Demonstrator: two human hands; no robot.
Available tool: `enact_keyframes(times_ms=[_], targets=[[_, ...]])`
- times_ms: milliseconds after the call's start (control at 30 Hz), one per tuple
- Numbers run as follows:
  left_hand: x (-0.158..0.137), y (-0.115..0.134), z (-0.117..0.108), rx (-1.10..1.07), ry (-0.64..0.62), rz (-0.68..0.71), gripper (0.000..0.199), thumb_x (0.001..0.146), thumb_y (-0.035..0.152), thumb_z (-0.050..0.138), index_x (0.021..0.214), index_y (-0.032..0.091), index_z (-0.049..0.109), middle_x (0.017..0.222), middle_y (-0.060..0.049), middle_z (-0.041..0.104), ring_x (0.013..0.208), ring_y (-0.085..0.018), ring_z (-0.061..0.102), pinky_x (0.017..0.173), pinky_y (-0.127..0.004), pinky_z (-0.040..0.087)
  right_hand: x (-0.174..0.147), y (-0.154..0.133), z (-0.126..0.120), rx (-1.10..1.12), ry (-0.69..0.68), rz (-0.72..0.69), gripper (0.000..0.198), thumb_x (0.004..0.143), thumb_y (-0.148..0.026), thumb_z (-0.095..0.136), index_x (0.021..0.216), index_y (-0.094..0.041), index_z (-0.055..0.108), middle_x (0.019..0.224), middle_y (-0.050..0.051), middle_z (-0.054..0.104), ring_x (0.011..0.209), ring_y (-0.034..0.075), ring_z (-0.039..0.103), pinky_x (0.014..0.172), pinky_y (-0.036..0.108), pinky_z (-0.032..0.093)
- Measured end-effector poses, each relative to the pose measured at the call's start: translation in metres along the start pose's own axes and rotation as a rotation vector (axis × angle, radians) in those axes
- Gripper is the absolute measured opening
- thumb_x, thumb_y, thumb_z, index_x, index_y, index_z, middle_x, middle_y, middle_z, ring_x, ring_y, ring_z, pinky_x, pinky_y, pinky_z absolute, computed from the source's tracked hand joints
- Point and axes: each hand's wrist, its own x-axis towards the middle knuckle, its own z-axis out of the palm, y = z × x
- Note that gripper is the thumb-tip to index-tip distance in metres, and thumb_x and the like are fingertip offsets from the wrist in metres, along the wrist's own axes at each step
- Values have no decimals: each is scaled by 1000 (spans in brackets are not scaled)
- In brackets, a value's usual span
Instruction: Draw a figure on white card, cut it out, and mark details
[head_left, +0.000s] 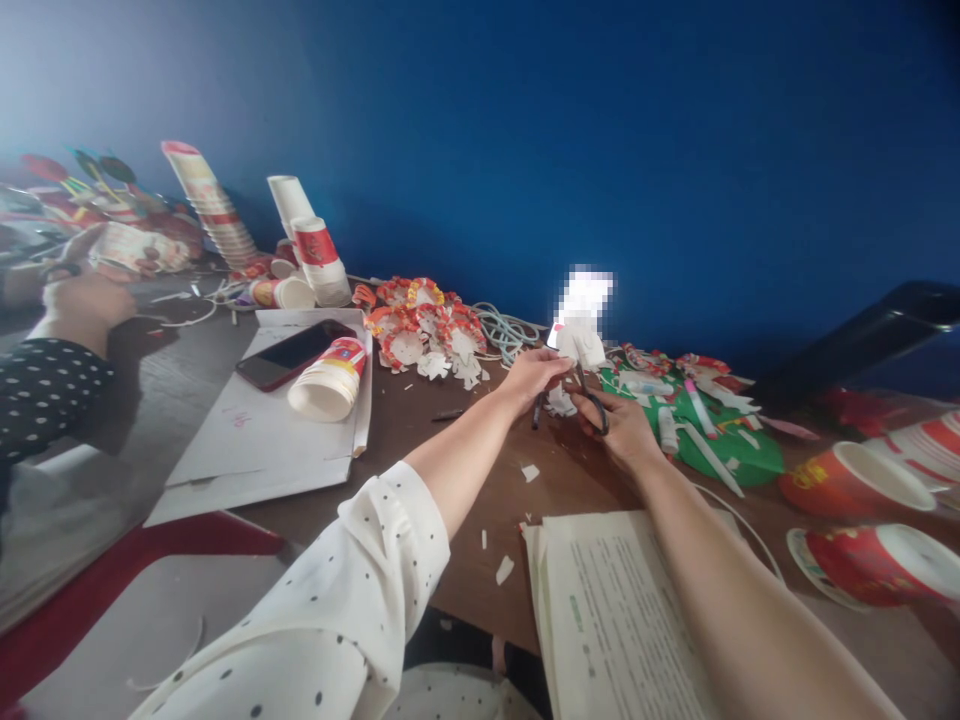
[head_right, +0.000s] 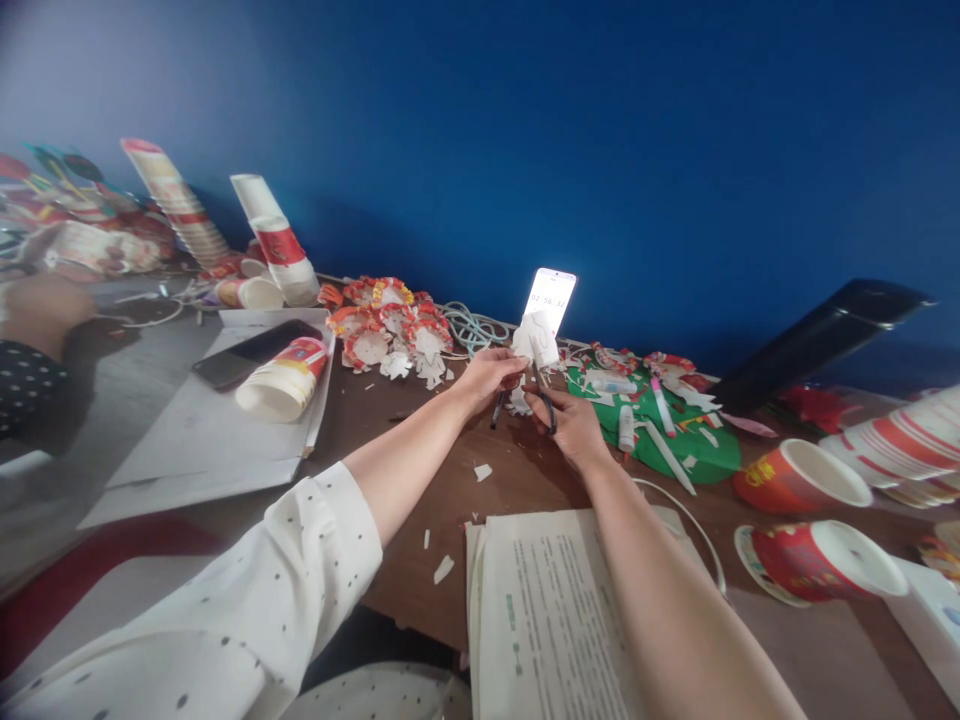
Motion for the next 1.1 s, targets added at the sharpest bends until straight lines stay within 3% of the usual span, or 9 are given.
enact_keyframes(times_ms=[267,733,1100], targets=[[-8,11,2,-17,78,-51,19,83,16,72,68,14,62,65,0,65,59,-7,57,64,-22,41,-3,-4,3,22,-17,23,54,70,-60,81,104,-18,82,56,-2,56,50,11,46,47,26,32],[-8,4,9,-40,36,-45,24,80,16,78,61,15,63,55,0,62,48,-8,51,56,-23,39,-12,-15,5,163,-26,80,45,66,-60,84,87,-21,77,68,2,65,58,14,53,50,28,39],[-5,2,7,-15,15,-28,22,83,16,74,64,14,64,56,0,62,49,-8,52,58,-23,39,-10,-15,5,103,-11,35,44,68,-60,81,84,-20,76,60,-1,57,55,13,48,53,28,33]])
